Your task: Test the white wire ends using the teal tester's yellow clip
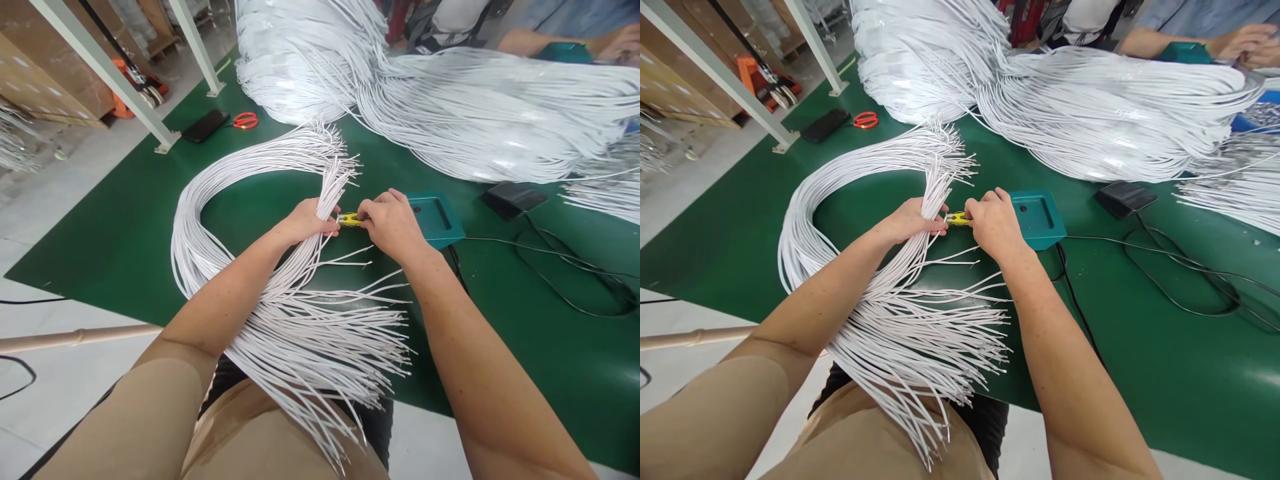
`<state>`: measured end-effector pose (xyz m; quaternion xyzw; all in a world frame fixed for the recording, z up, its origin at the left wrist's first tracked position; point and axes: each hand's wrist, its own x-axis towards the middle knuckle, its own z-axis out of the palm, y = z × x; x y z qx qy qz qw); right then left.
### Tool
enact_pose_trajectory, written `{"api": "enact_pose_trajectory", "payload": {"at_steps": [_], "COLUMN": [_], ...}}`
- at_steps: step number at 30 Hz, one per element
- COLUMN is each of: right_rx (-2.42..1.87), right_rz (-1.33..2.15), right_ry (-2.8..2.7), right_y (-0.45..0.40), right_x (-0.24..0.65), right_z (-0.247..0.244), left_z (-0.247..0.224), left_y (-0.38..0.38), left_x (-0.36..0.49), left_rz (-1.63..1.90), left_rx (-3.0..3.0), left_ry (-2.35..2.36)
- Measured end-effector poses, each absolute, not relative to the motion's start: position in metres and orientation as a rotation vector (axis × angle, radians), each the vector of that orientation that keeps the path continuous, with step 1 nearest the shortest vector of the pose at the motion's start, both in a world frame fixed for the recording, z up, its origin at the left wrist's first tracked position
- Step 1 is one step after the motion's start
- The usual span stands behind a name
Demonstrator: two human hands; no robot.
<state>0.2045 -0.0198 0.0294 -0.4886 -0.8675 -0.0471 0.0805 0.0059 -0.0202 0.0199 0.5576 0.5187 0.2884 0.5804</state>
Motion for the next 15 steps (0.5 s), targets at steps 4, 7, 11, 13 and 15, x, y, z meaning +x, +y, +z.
{"api": "enact_pose_trajectory", "payload": {"at_steps": [4,7,11,13,15], "right_rx": [-1.462,-1.462,-1.486,-1.504,-1.548], "right_rz": [-0.152,-0.165,-0.121,-0.098,-0.159], "right_ry": [-2.565,-2.543,-2.553,-2.541,-2.423], "right_y": [-0.019,-0.019,-0.02,-0.022,-0.025], "right_x": [0.205,0.204,0.203,0.205,0.21], "right_z": [0.027,0.026,0.029,0.03,0.029], "left_z": [0.013,0.009,0.005,0.004,0.005], "left_y": [-0.017,-0.015,-0.015,-0.015,-0.016], "left_x": [0.003,0.003,0.005,0.005,0.004], "left_rz": [0.655,0.649,0.655,0.645,0.636], "left_rx": [1.364,1.394,1.411,1.401,1.386], "left_ry": [1.263,1.286,1.26,1.253,1.25]}}
